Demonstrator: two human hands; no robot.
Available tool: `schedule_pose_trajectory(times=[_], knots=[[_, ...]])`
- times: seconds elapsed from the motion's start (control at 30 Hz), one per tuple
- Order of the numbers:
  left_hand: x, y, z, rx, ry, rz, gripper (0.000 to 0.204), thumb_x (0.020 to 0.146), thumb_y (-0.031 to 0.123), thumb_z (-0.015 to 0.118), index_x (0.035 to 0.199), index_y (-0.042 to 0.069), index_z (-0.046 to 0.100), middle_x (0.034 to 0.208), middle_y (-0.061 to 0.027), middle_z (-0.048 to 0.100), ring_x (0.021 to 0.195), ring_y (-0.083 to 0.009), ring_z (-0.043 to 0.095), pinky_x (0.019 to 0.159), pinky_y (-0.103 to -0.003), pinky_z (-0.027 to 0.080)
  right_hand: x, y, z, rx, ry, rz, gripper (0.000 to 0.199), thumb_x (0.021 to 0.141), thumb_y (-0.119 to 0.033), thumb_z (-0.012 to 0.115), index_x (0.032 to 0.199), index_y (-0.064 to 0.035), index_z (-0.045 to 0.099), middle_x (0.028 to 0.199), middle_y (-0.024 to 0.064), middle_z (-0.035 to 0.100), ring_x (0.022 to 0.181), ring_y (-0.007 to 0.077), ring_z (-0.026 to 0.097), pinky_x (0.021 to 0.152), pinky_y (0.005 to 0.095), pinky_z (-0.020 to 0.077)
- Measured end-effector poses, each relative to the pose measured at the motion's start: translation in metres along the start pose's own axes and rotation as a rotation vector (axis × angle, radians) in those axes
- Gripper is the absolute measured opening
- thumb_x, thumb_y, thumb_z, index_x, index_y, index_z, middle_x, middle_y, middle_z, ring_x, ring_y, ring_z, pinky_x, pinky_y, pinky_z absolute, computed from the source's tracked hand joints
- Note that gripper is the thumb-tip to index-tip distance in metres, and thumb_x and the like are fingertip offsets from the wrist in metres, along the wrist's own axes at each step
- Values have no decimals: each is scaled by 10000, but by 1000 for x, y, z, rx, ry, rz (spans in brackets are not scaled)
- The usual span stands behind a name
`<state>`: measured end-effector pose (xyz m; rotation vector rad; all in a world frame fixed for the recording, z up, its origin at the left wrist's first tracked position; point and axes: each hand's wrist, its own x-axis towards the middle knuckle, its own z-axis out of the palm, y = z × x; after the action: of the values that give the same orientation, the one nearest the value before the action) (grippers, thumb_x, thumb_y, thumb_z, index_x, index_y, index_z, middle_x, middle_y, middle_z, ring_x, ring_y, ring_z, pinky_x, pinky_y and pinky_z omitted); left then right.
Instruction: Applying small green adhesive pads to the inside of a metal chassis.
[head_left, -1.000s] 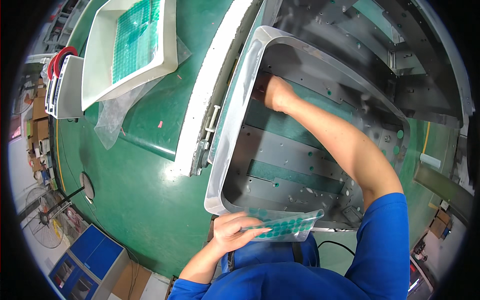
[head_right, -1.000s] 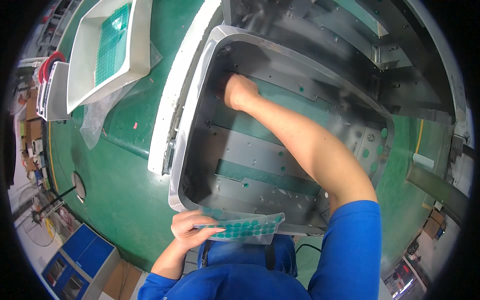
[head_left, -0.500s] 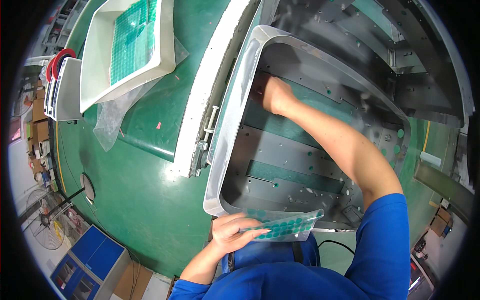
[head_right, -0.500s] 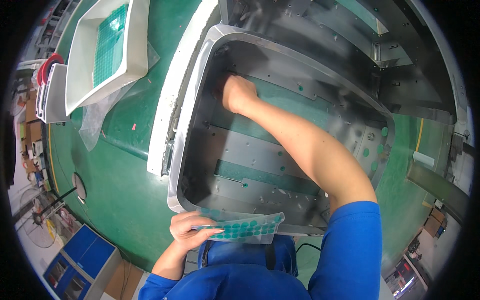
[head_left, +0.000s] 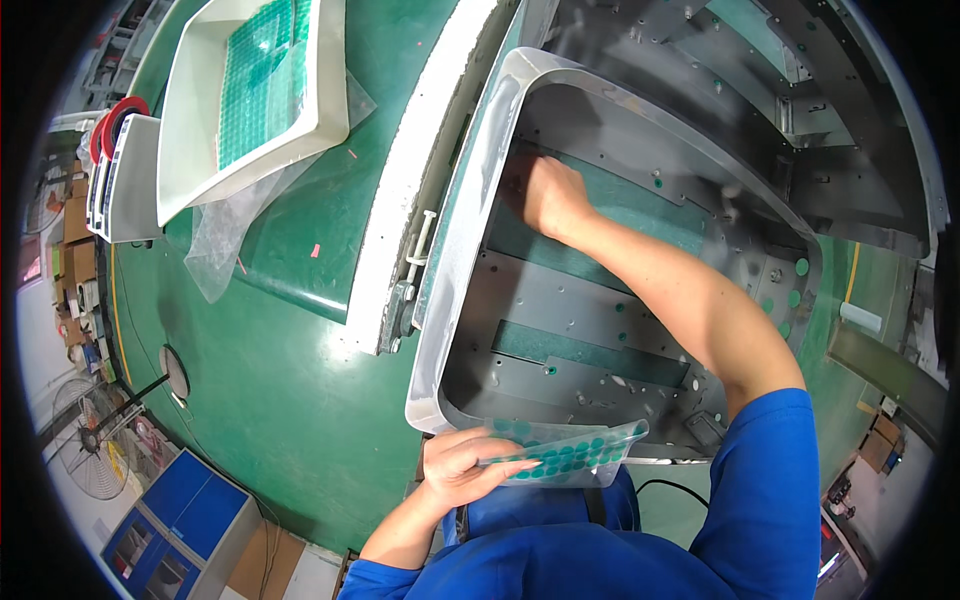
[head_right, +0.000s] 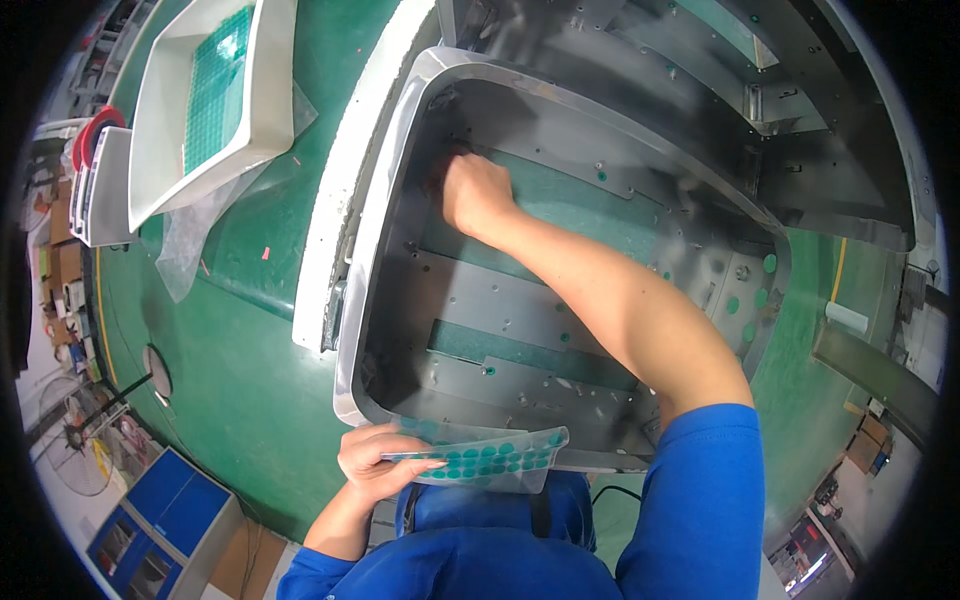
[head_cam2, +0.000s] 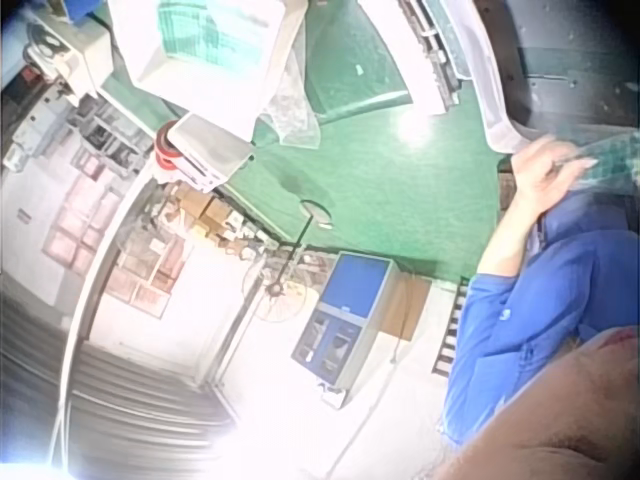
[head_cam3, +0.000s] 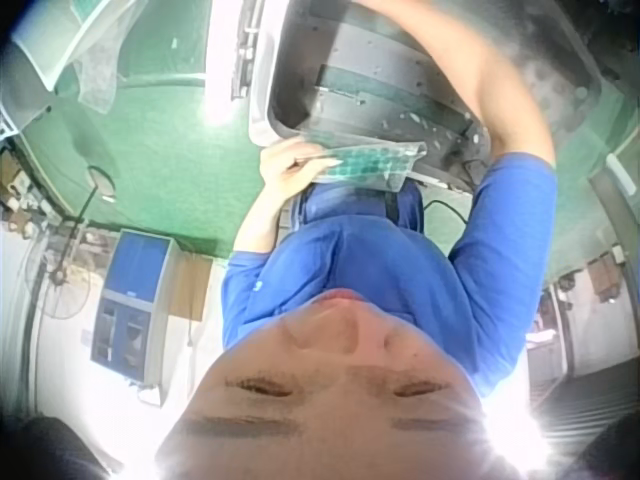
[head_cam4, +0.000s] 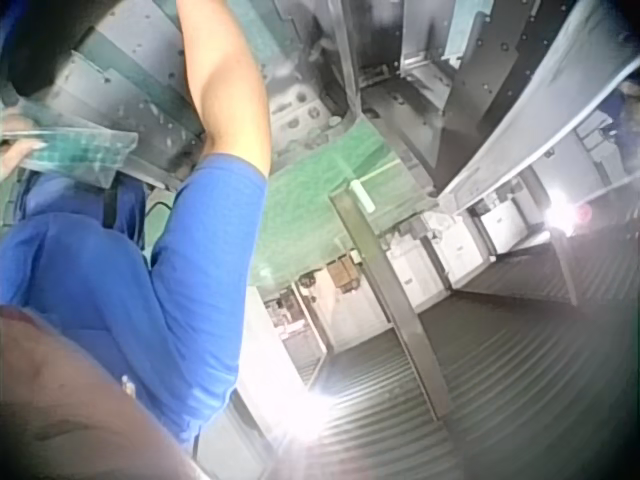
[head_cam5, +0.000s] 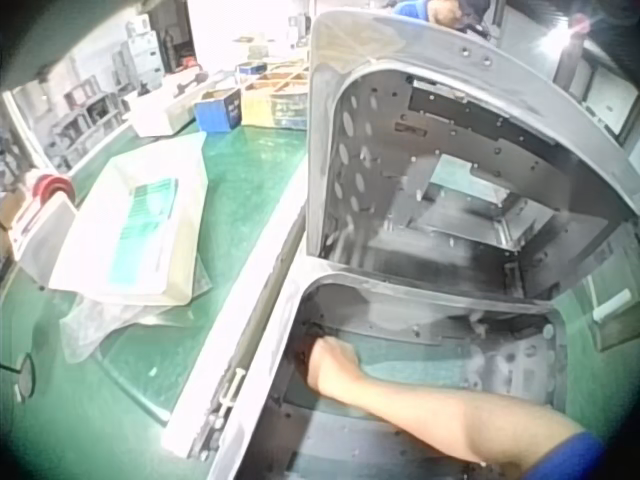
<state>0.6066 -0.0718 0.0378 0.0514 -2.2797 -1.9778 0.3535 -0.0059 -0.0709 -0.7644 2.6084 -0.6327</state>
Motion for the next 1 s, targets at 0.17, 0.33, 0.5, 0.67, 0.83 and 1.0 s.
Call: schedule_pose_trajectory(times=[0.17,0.33,0.5,0.67,0.83,1.0], knots=[[1,0,0,15,-7,6,187,629,62,743,731,13,593,604,-80,602,439,-115,520,369,-201,376,0,5,4,-44,-37,43,152,705,-170,579,838,-120,632,789,139,608,768,340,564,642,413,459],[0,-1,1,-8,16,3,196,622,62,748,730,12,591,598,-83,600,436,-116,519,369,-202,375,-7,-6,-3,44,24,101,158,709,-164,576,844,-130,652,821,142,613,793,335,566,671,400,462],[0,-1,1,14,18,12,199,619,60,750,732,12,593,587,-77,593,432,-112,515,366,-200,370,-3,-7,-2,-52,17,191,175,709,-97,566,863,-76,645,803,160,614,757,332,579,658,371,465],[3,2,1,26,6,1,189,620,60,750,722,14,598,573,-72,585,427,-105,508,363,-198,363,3,20,-2,475,57,-14,198,702,16,524,880,-3,606,715,138,602,641,251,577,624,314,454],[-2,-3,3,7,21,-18,185,612,64,754,710,13,605,574,-69,584,428,-103,506,369,-196,362,-20,19,-4,122,76,-211,267,639,51,498,883,-3,591,836,157,561,684,267,545,629,348,459],[-4,3,3,-4,71,-96,179,603,56,756,687,6,606,585,-81,590,460,-122,529,407,-211,387,-38,12,19,-247,249,-605,383,598,-32,528,976,13,566,1035,159,512,839,277,490,734,342,436]])
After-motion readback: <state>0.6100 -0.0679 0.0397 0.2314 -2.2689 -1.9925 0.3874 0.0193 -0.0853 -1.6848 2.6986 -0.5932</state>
